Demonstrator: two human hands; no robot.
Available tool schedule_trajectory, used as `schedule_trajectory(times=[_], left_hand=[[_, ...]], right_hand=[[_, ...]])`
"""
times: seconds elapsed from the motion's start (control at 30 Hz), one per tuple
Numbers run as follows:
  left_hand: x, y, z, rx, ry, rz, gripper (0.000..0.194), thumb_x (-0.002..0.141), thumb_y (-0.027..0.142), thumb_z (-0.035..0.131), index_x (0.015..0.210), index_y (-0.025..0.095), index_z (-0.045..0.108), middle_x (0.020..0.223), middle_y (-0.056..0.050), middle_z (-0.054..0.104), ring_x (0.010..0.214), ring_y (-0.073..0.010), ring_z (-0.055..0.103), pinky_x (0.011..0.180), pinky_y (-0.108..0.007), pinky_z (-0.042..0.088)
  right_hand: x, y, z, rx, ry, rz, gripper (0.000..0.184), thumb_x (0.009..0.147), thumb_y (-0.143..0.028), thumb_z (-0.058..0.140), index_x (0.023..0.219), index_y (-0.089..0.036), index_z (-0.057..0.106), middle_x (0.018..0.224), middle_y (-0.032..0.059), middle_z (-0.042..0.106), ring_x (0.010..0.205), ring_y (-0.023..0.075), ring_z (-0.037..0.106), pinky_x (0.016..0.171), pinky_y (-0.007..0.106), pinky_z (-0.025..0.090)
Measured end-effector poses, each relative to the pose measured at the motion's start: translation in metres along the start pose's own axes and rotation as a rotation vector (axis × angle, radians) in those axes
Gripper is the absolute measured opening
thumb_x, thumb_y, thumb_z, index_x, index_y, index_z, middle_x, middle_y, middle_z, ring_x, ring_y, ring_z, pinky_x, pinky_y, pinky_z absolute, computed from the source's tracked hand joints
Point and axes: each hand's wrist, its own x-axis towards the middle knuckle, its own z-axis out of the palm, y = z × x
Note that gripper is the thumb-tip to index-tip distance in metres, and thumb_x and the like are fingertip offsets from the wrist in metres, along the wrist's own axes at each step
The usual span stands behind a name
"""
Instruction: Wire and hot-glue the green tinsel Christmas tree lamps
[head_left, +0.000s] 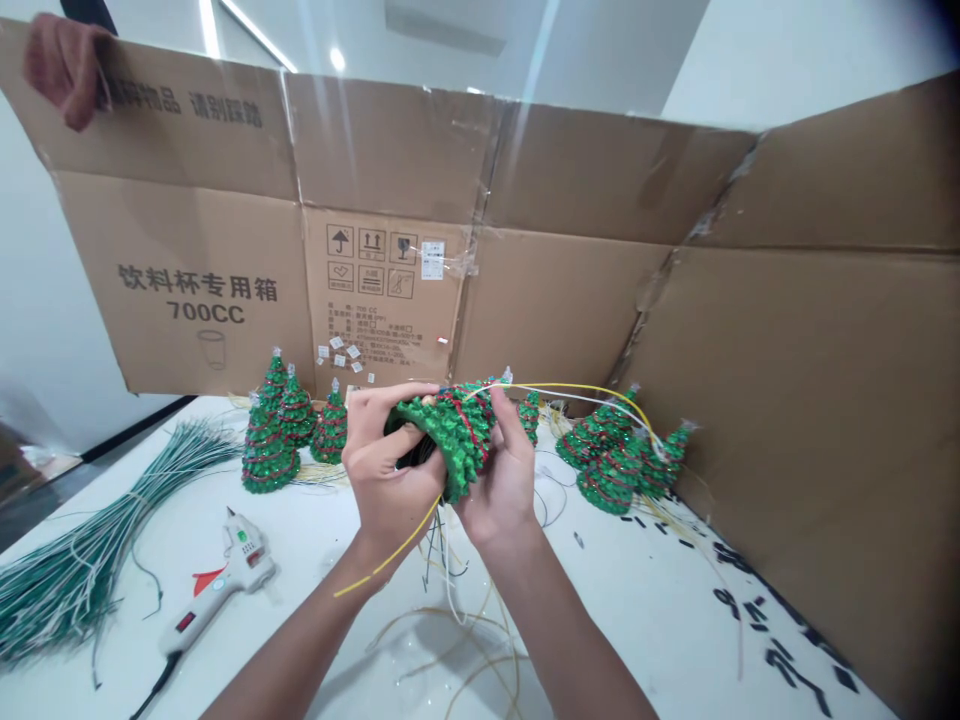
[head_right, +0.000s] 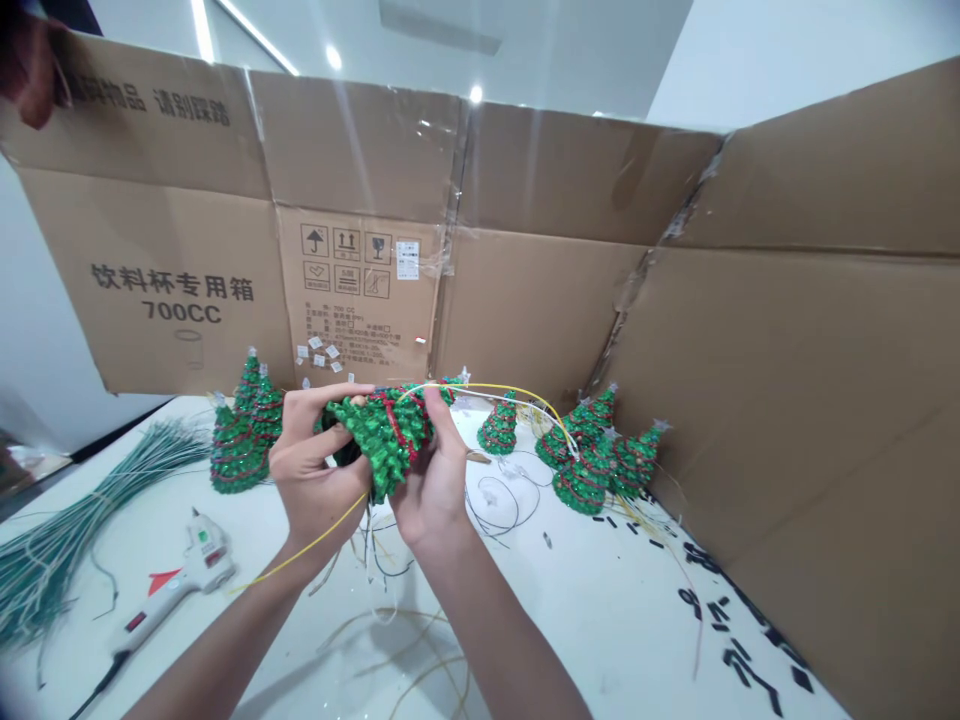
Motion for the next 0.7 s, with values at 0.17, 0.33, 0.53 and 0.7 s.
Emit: schedule_trajectory(times=[0.17, 0.33, 0.53, 0.7], left_hand=[[0.0, -0.0022, -0.0008, 0.016, -0.019, 0.012, 0.017, 0.087, 0.009, 0.08, 0.085, 0.026, 0.082, 0.108, -0.003, 0.081, 0.101, -0.0242, 0.066, 0.087, -0.044, 0.056], [0.0005, -0.0011, -0.0008, 0.024, -0.023, 0.018, 0.018, 0.087, 0.007, 0.08, 0.084, 0.025, 0.081, 0.109, -0.002, 0.081, 0.102, -0.0239, 0.066, 0.088, -0.045, 0.056], [0.0018, -0.0005, -0.002, 0.015, -0.034, 0.025, 0.021, 0.084, 0.004, 0.079, 0.081, 0.025, 0.081, 0.108, -0.002, 0.082, 0.101, -0.0244, 0.064, 0.088, -0.045, 0.055], [0.0021, -0.0035, -0.002, 0.021, -0.06, 0.007, 0.022, 0.083, 0.003, 0.079, 0.084, 0.025, 0.082, 0.11, -0.003, 0.082, 0.104, -0.0251, 0.065, 0.091, -0.046, 0.054]], right_hand=[[0.0012, 0.0012, -0.002, 0.023, 0.029, 0.008, 0.012, 0.083, -0.032, 0.089, 0.086, -0.023, 0.081, 0.084, -0.0038, 0.083, 0.071, 0.0156, 0.077, 0.097, 0.037, 0.065], [0.0005, 0.0011, -0.0015, 0.017, 0.047, 0.045, 0.013, 0.083, -0.032, 0.089, 0.086, -0.022, 0.082, 0.084, -0.0007, 0.084, 0.074, 0.0183, 0.076, 0.092, 0.037, 0.066], [0.0013, 0.0, -0.0009, 0.037, 0.039, 0.064, 0.012, 0.082, -0.029, 0.09, 0.086, -0.022, 0.081, 0.083, -0.003, 0.084, 0.071, 0.0162, 0.077, 0.094, 0.036, 0.066], [0.0032, -0.0005, -0.0012, 0.036, 0.049, 0.087, 0.019, 0.083, -0.037, 0.09, 0.085, -0.021, 0.082, 0.084, -0.0006, 0.085, 0.074, 0.0195, 0.079, 0.094, 0.039, 0.066]])
